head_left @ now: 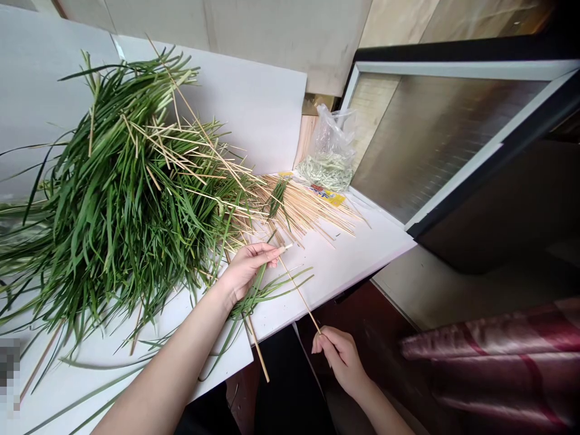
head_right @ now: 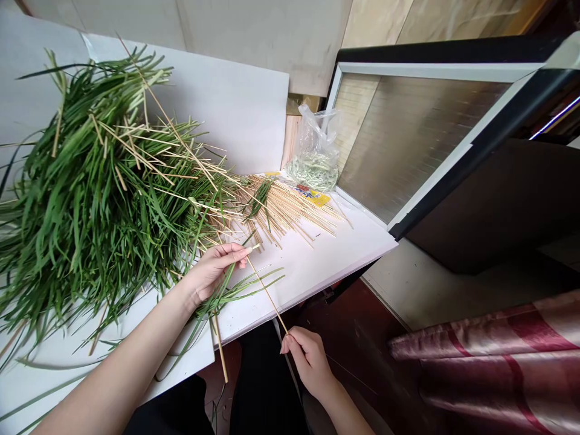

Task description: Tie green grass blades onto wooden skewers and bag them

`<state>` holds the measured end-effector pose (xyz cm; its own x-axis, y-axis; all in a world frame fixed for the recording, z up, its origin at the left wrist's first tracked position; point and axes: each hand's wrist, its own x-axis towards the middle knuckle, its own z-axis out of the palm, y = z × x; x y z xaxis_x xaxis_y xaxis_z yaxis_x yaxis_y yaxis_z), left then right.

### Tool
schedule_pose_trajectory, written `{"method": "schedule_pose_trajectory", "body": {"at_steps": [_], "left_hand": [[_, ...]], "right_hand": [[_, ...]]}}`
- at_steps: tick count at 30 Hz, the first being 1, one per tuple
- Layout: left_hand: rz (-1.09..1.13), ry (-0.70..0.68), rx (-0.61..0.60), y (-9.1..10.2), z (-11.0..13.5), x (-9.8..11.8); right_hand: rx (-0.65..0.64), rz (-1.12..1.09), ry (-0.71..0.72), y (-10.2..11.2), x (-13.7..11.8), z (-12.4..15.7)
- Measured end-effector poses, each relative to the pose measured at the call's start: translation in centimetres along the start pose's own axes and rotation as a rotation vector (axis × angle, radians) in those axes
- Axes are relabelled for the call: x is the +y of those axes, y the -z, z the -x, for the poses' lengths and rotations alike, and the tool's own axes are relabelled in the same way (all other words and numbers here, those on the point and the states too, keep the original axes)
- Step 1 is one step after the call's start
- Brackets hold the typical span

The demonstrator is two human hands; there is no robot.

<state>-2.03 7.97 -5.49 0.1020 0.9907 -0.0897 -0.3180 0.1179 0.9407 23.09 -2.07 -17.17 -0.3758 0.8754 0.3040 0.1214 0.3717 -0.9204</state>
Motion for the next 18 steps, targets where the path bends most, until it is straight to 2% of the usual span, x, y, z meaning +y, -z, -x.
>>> {"method": "schedule_pose_trajectory", "body": {"at_steps": [7,12,15,18], "left_hand": [[0.061,0.046,-0.019,-0.7,0.5,0.1],[0.01,0.109,-0.058,-1.6,0.6,-0.9],[-0.07,0.074,-0.116,-2.0,0.7,-1.4],[-0.237,-0.022,-0.159,-2.0,1.2,-0.3]], "right_hand": [[0.021,0.002,0.033,-0.2,0.0,0.1],[0.039,0.01,0.035,-0.2,-0.2,0.1],[0.042,0.006,0.03,0.0,-0.4,0.2],[0.043,0.015,-0.004,0.2,-0.5,0.6]]}}
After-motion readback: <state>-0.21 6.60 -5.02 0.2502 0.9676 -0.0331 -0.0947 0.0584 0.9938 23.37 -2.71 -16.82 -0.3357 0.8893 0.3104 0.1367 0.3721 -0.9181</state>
